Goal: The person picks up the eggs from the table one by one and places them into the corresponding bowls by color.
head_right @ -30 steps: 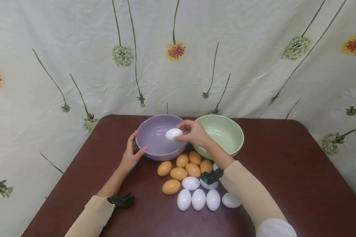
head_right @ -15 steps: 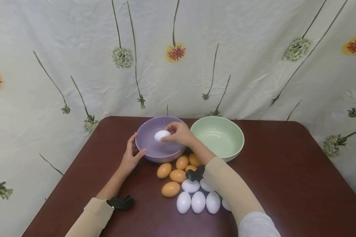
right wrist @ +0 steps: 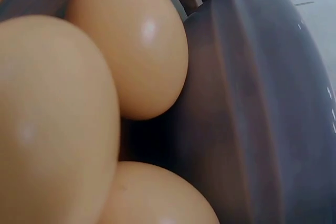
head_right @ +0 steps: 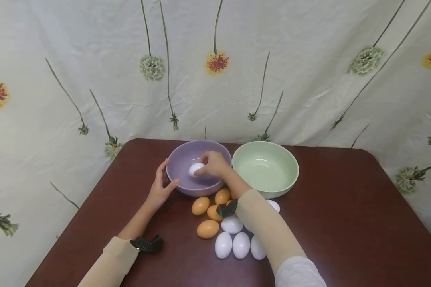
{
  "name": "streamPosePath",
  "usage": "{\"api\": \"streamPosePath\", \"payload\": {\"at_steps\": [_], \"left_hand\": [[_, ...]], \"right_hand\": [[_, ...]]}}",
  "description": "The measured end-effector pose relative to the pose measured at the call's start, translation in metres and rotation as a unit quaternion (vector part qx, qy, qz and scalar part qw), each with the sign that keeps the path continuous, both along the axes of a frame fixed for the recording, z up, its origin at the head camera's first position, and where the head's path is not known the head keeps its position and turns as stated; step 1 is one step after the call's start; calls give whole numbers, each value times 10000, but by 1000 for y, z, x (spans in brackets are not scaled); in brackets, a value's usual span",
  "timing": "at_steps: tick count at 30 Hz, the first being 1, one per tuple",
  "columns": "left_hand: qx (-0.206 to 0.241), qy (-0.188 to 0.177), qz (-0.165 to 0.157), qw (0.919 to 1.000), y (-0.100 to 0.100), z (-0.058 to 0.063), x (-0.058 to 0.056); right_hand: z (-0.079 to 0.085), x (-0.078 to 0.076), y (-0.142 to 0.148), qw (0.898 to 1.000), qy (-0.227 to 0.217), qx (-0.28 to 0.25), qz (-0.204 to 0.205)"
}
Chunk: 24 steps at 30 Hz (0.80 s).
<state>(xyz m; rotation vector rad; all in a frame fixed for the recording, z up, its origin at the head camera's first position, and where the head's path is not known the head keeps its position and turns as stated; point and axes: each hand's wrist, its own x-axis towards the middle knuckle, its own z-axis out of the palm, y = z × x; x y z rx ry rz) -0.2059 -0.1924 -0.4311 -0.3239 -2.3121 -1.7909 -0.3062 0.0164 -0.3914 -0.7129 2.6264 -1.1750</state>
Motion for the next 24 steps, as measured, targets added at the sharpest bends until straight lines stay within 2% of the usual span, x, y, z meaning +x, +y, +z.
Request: {"api": "streamPosePath", "payload": {"at_steps": [11,19,24], "left_hand": [[7,-29,-7,10000,1,2,1],[-10,-25,-88,10000,0,1,0],[30,-7,-32,10000,-1,0,1]], "right_hand": [[-6,-7,-4,9971,-145,684,310],[-6,-4,-4,9947,-270,807,568],[-7,-3,-8,9937,-160,829,734]]}}
